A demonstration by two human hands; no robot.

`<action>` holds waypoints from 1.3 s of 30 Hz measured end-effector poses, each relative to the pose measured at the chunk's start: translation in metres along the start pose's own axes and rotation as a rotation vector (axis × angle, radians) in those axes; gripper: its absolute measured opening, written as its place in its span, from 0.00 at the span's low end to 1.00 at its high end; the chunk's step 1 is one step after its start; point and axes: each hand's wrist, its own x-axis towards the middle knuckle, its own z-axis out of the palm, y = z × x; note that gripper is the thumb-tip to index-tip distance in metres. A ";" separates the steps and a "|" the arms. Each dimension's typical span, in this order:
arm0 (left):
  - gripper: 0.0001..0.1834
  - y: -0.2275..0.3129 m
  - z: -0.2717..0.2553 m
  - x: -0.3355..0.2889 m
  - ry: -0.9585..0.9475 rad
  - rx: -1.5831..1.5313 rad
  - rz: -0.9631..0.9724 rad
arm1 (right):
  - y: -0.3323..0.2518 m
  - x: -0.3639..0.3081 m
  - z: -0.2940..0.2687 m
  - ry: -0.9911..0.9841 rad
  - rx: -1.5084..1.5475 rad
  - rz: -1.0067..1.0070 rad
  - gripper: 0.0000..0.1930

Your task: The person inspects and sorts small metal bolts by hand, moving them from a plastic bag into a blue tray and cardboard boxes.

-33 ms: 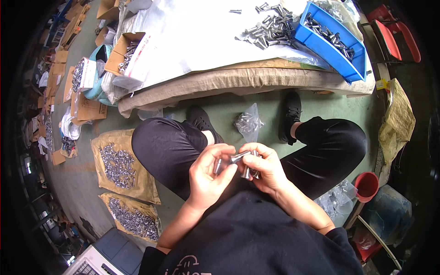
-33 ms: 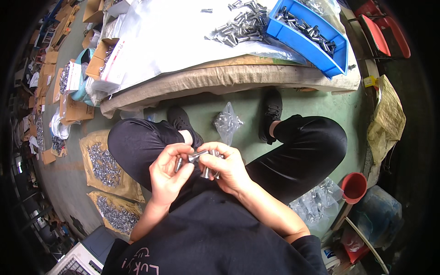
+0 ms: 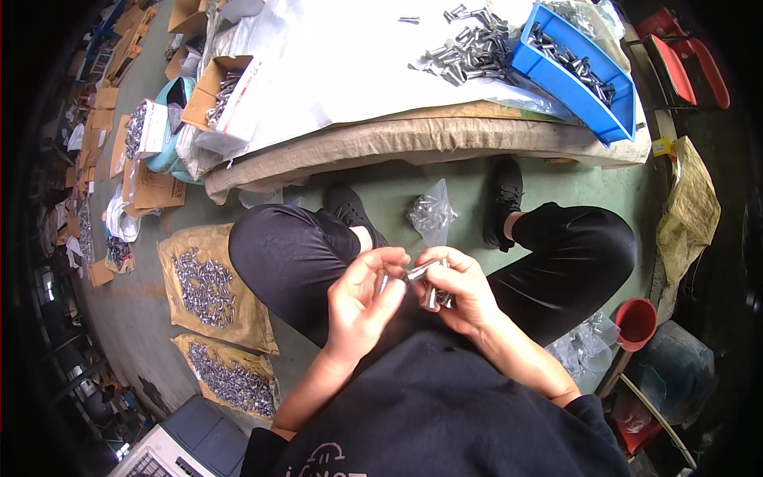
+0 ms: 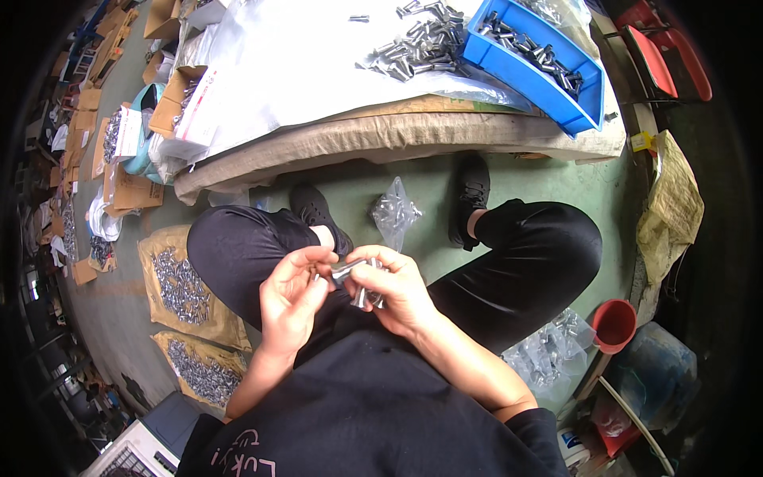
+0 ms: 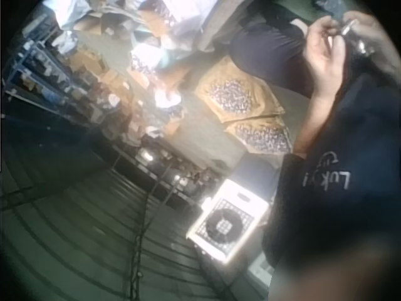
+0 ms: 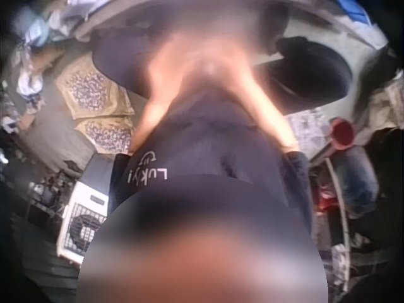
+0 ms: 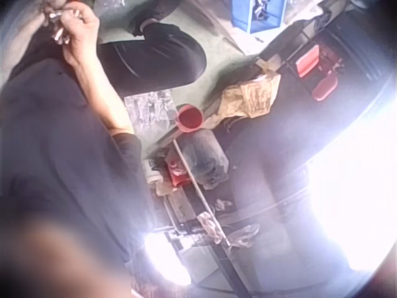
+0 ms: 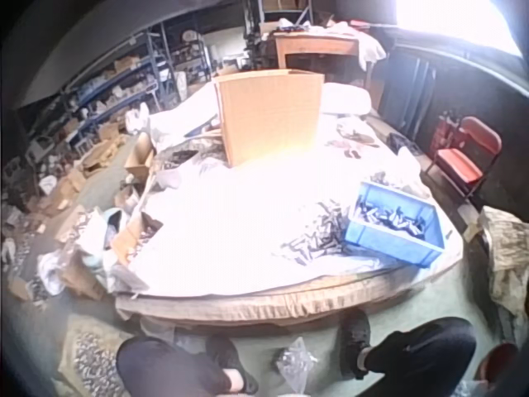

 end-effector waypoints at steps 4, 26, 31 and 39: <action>0.15 0.001 -0.006 0.005 0.043 -0.503 -0.151 | -0.002 0.007 -0.013 -0.215 0.308 0.048 0.10; 0.13 -0.014 0.003 0.003 0.174 -0.125 0.230 | 0.004 -0.003 0.013 0.040 -0.346 0.000 0.12; 0.11 -0.017 0.002 0.001 0.148 -0.057 0.259 | 0.003 -0.002 0.011 0.053 -0.324 -0.051 0.12; 0.14 -0.013 0.006 0.003 0.131 -0.096 0.234 | 0.001 -0.004 0.015 0.062 -0.354 -0.011 0.10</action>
